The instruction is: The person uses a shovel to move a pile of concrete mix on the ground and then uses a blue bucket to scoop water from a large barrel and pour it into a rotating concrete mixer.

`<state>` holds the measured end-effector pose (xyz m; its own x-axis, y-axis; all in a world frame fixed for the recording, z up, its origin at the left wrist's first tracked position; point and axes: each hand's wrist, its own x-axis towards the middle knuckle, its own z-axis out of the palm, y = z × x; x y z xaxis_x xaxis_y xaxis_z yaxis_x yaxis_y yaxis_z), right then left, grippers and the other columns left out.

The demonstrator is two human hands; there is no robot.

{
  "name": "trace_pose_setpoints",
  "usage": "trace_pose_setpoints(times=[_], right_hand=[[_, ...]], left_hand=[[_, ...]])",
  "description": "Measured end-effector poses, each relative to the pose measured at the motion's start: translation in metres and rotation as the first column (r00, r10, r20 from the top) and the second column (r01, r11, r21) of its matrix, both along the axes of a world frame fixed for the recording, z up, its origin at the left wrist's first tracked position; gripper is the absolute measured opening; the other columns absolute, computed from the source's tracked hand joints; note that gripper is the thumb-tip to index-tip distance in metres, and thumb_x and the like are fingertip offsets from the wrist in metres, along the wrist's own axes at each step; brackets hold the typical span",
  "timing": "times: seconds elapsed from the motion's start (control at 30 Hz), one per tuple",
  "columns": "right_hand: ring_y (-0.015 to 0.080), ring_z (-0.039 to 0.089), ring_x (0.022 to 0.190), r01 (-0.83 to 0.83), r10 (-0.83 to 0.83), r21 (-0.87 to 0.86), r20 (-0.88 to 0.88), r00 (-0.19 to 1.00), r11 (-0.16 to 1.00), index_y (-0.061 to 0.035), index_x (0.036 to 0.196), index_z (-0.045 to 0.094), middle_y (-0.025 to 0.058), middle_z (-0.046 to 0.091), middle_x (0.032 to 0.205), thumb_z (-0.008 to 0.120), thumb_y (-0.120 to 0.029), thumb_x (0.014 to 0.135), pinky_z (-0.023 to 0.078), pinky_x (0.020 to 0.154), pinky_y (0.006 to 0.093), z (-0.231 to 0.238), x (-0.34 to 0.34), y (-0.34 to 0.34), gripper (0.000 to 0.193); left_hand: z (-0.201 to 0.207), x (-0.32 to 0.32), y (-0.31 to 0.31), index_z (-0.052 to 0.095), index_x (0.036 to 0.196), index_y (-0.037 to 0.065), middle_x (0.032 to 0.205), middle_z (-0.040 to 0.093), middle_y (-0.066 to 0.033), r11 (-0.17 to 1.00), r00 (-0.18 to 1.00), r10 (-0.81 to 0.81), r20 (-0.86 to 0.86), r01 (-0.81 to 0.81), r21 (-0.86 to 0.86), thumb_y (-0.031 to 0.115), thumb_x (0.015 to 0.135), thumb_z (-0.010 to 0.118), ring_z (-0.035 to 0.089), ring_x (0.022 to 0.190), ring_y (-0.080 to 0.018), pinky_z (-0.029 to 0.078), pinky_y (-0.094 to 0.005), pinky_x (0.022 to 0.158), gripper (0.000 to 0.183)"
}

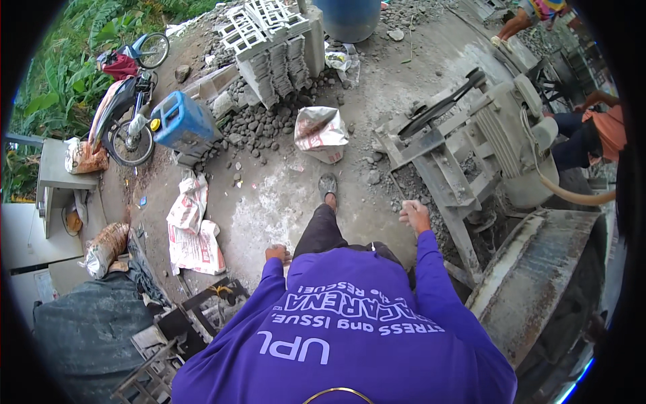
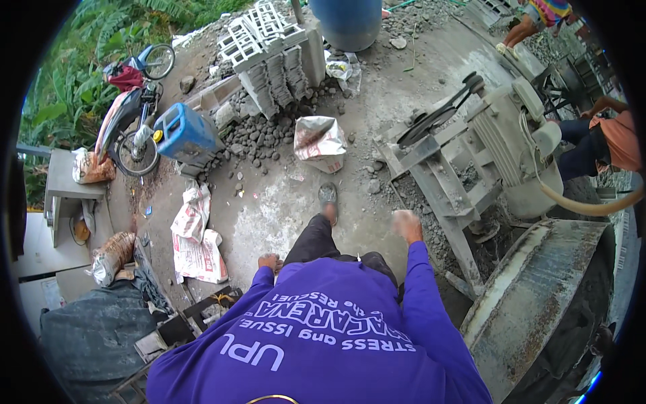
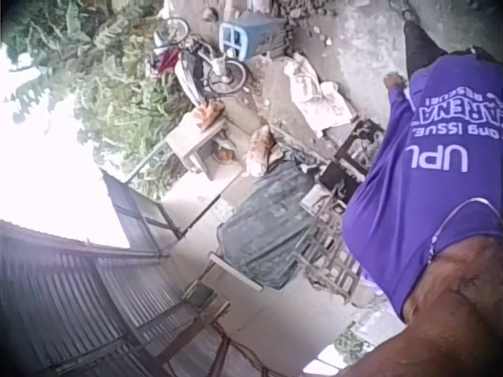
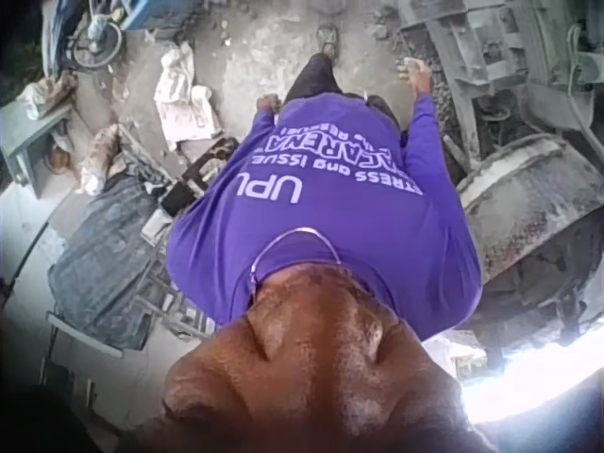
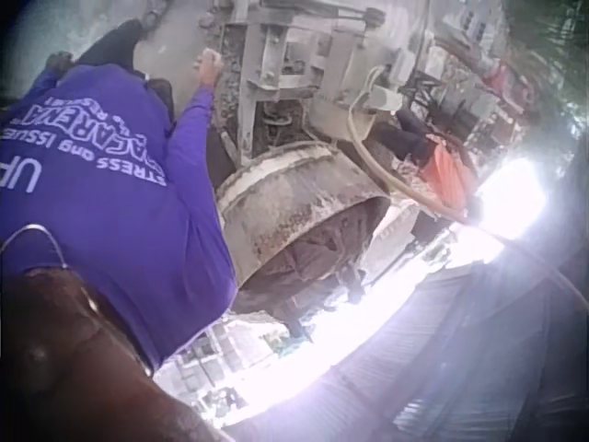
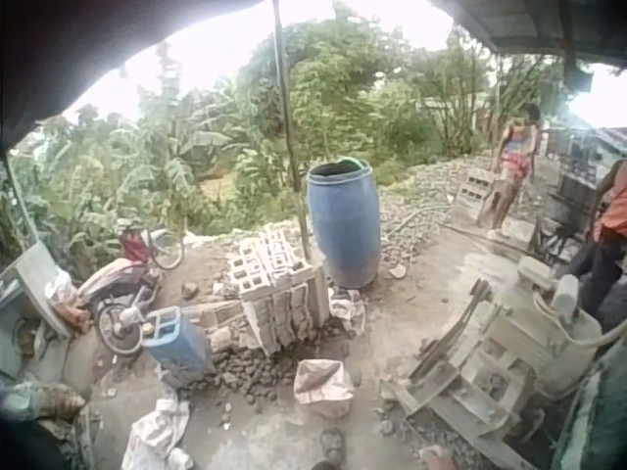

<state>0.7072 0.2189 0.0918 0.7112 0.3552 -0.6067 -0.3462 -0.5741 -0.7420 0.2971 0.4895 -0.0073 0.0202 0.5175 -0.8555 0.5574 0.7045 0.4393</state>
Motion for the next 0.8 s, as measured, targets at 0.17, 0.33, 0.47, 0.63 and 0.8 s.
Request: trace_pose_setpoints(times=[0.17,0.33,0.47,0.63,0.8], right_hand=[[0.0159,0.064,0.06,0.157,-0.165,-0.075,-0.104,0.981,0.985,-0.0035,0.105,0.06,0.0088,0.066,0.08,0.057,-0.03,0.089,0.047,0.048,0.0268,0.027,0.001,0.041,0.031],[0.0149,0.063,0.062,0.265,-0.268,-0.048,-0.064,0.961,0.963,-0.0048,0.104,0.06,0.0082,0.065,0.082,0.058,-0.029,0.089,0.046,0.049,0.0249,0.051,0.024,0.095,0.029],[0.0151,0.063,0.06,0.178,-0.182,-0.055,-0.082,0.98,0.982,-0.0029,0.106,0.06,0.0082,0.065,0.081,0.057,-0.029,0.09,0.047,0.049,0.0279,0.041,0.068,0.154,0.031],[0.015,0.063,0.059,0.01,-0.008,0.028,-0.075,0.997,1.0,-0.0047,0.105,0.06,0.0077,0.066,0.081,0.059,-0.032,0.088,0.046,0.047,0.0276,-0.001,0.116,0.225,0.032],[0.0153,0.064,0.063,-0.091,0.091,0.019,-0.022,0.996,0.996,-0.0067,0.108,0.06,0.0083,0.067,0.084,0.059,-0.033,0.088,0.046,0.049,0.0267,-0.009,0.13,0.237,0.033]], left_hand=[[0.005,0.089,0.131,0.053,0.099,0.006,0.082,0.063,-0.0144,0.999,0.995,0.015,0.094,-0.012,-0.033,0.02,0.087,0.056,0.063,0.058,-0.0237,0.049,-0.0358,0.043,0.018],[0.058,0.16,0.249,0.049,0.115,0.009,0.091,0.064,-0.0118,0.99,0.977,-0.08,0.199,0.055,0.13,0.032,0.09,0.056,0.067,0.072,-0.0228,0.055,-0.0361,0.056,0.034],[0.092,0.147,0.287,0.051,0.112,0.007,0.087,0.064,-0.0127,0.97,0.95,0.024,0.31,-0.097,0.222,0.025,0.089,0.057,0.066,0.065,-0.022,0.052,-0.033,0.048,0.03],[0.077,0.022,0.241,0.05,0.107,0.006,0.087,0.065,-0.0151,0.964,0.973,0.221,0.068,-0.228,0.136,0.02,0.09,0.05,0.067,0.07,-0.0265,0.056,-0.0387,0.053,0.022],[0.095,-0.032,0.253,0.052,0.104,0.001,0.076,0.062,-0.0169,0.926,0.906,0.377,-0.19,-0.368,0.082,0.015,0.086,0.045,0.061,0.053,-0.0284,0.048,-0.0408,0.042,0.024]])
